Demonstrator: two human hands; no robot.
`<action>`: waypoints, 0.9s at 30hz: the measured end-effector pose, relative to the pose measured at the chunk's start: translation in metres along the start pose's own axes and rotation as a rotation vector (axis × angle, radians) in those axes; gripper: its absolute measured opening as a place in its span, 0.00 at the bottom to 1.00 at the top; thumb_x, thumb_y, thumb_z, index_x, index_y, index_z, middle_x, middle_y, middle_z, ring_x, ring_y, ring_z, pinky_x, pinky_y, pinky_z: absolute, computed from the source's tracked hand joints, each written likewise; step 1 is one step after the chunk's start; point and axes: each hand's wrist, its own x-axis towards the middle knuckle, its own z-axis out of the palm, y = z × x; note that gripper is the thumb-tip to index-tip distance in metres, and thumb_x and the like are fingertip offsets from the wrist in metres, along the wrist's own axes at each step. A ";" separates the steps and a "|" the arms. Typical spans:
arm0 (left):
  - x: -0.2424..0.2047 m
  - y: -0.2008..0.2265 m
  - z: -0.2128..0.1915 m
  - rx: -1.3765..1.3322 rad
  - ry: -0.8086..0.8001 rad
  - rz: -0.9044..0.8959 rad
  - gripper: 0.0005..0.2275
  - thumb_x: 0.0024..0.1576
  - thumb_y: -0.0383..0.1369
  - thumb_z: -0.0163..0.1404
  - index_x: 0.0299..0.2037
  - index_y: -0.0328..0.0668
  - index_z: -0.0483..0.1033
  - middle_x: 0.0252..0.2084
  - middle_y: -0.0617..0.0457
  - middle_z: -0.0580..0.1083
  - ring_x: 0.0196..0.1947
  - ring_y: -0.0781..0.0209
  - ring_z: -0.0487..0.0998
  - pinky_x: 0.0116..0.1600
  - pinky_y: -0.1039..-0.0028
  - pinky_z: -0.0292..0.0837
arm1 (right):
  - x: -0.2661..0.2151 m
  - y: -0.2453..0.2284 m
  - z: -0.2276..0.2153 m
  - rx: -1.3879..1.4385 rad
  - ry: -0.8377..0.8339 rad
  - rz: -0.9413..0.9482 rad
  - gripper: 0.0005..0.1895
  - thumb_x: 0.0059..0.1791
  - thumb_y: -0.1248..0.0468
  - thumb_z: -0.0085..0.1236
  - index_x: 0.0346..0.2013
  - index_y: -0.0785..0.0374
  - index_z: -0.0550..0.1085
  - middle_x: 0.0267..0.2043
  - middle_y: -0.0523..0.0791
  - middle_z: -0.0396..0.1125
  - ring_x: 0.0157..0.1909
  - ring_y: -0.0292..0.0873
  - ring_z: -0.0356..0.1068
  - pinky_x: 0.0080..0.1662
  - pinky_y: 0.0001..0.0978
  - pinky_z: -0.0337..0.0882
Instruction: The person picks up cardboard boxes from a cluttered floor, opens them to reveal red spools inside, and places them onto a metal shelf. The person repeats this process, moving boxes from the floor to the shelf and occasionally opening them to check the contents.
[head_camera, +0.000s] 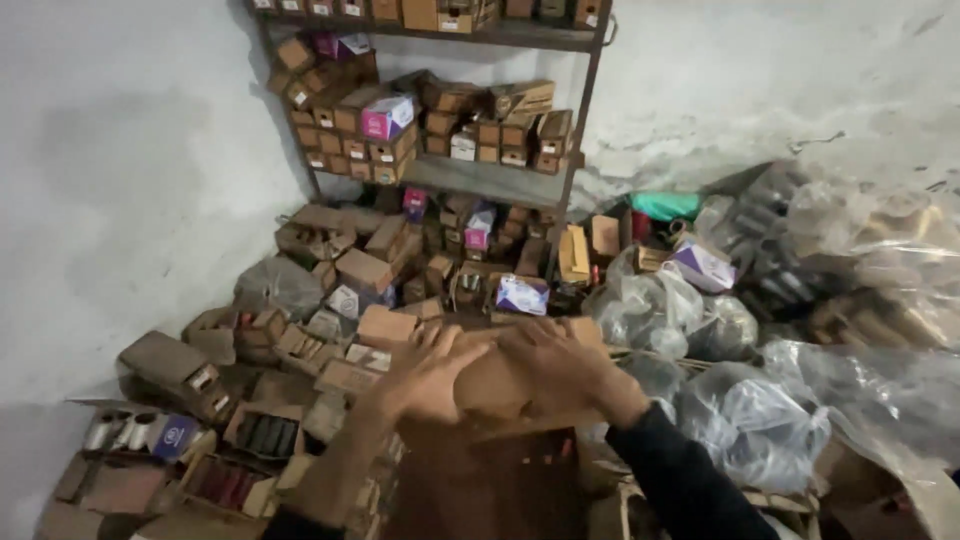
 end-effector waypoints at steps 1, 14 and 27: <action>0.013 -0.013 -0.010 0.000 -0.006 -0.001 0.40 0.47 0.55 0.60 0.71 0.68 0.57 0.70 0.45 0.54 0.70 0.43 0.52 0.73 0.51 0.45 | 0.016 0.007 -0.007 0.006 -0.002 -0.001 0.57 0.35 0.36 0.67 0.72 0.50 0.56 0.73 0.52 0.45 0.75 0.60 0.45 0.71 0.59 0.45; 0.164 -0.143 -0.083 -0.095 -0.036 0.009 0.47 0.43 0.56 0.60 0.76 0.74 0.48 0.71 0.45 0.52 0.71 0.43 0.50 0.71 0.53 0.47 | 0.203 0.119 -0.037 -0.004 0.091 -0.005 0.59 0.31 0.35 0.70 0.71 0.48 0.57 0.69 0.50 0.50 0.72 0.58 0.49 0.69 0.58 0.46; 0.359 -0.226 -0.173 -0.108 0.071 -0.040 0.41 0.49 0.53 0.59 0.74 0.58 0.57 0.72 0.43 0.50 0.73 0.36 0.47 0.73 0.44 0.44 | 0.365 0.285 -0.119 0.078 0.036 -0.055 0.52 0.42 0.47 0.67 0.75 0.53 0.52 0.73 0.53 0.42 0.76 0.64 0.39 0.70 0.66 0.41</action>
